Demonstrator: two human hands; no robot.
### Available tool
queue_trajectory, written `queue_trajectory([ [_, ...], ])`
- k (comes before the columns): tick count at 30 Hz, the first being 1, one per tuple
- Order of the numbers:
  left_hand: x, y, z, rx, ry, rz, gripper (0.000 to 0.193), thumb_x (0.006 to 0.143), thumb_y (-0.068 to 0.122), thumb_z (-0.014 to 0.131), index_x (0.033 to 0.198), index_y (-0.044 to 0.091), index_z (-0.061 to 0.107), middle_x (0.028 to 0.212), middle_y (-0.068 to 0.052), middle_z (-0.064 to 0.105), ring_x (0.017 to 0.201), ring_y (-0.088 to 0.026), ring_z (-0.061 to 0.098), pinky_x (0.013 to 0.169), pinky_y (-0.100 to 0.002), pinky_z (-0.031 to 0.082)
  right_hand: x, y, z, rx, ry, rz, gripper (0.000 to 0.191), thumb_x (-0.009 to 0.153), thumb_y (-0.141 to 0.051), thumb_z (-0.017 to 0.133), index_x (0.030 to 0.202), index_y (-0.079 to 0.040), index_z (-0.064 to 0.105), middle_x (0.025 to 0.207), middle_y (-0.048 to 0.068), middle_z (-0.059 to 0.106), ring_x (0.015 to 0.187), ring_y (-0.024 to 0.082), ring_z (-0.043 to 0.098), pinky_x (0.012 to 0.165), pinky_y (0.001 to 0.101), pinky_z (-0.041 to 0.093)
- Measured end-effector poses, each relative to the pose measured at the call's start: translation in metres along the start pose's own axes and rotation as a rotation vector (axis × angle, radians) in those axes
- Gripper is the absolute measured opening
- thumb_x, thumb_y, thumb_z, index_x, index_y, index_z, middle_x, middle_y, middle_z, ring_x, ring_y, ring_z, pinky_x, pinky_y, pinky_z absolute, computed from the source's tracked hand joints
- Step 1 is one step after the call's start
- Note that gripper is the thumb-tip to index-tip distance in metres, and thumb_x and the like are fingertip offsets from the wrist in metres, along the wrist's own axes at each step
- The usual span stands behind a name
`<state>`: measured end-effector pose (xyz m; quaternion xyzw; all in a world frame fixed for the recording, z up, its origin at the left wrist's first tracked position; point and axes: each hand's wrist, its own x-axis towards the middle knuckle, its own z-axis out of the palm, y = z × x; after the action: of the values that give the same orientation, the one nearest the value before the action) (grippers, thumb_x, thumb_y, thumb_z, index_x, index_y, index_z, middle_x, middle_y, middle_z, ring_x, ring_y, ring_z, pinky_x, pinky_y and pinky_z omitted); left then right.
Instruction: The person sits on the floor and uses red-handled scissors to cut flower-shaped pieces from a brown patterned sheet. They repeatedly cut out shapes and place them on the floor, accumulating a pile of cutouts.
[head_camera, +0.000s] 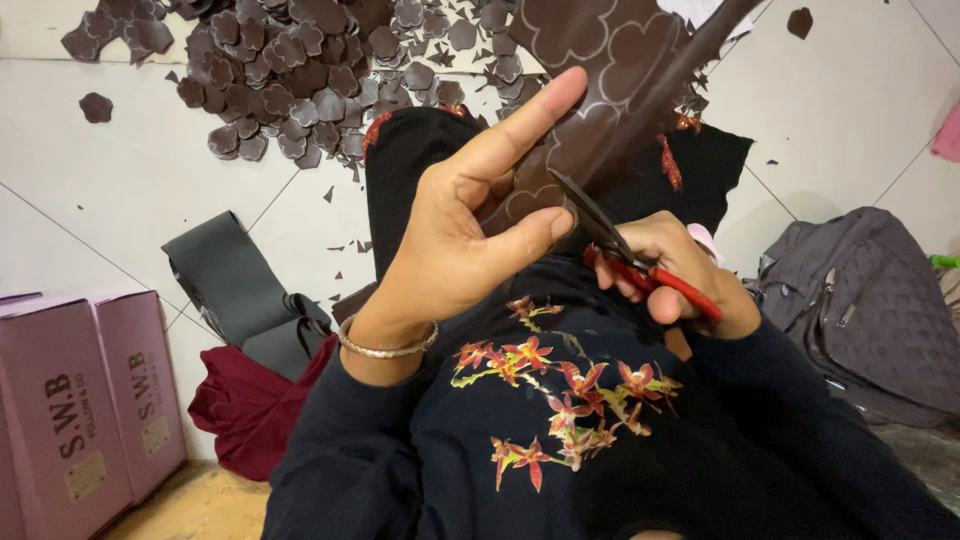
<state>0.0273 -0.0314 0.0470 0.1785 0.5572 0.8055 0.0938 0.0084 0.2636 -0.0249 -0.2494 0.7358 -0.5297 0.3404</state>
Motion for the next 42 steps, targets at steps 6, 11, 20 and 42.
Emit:
queue_trajectory([
  [6,-0.004,-0.002,-0.004,-0.002,-0.045,0.075,0.064,0.105,-0.010,0.067,0.162,-0.003,0.037,0.161,-0.006,0.041,0.133,-0.005,0.050,0.114,-0.021,0.041,0.005,0.000,0.002,0.052,-0.002,0.081,0.117,0.043,-0.101,0.056,0.097,0.002,0.069,0.070,0.001,0.066,0.054,0.007,0.062,0.047,0.0217,0.051],
  [11,-0.004,-0.003,-0.003,0.032,-0.050,0.122,0.064,0.106,-0.010,0.069,0.162,-0.002,0.037,0.162,-0.005,0.039,0.141,-0.006,0.046,0.119,-0.021,0.038,0.004,-0.008,0.003,0.066,-0.013,0.106,0.115,0.042,-0.104,0.050,0.088,-0.001,0.071,0.070,0.001,0.069,0.051,0.007,0.062,0.045,0.0207,0.047],
  [20,-0.003,-0.001,-0.006,-0.045,-0.086,0.087,0.063,0.107,-0.009,0.068,0.162,-0.003,0.037,0.162,-0.006,0.039,0.143,-0.008,0.044,0.122,-0.023,0.036,0.003,-0.018,0.001,0.080,-0.024,0.089,0.112,0.045,-0.107,0.046,0.081,-0.003,0.070,0.064,-0.001,0.061,0.055,0.006,0.060,0.051,0.0193,0.045],
  [42,-0.002,0.005,-0.010,-0.137,-0.187,-0.009,0.060,0.106,-0.011,0.064,0.160,-0.004,0.038,0.163,-0.010,0.042,0.143,-0.012,0.046,0.124,-0.026,0.040,0.000,0.020,-0.022,-0.097,-0.112,0.003,0.100,0.042,-0.101,0.051,0.072,-0.006,0.063,0.059,-0.001,0.058,0.052,0.008,0.055,0.049,0.0233,0.040],
])
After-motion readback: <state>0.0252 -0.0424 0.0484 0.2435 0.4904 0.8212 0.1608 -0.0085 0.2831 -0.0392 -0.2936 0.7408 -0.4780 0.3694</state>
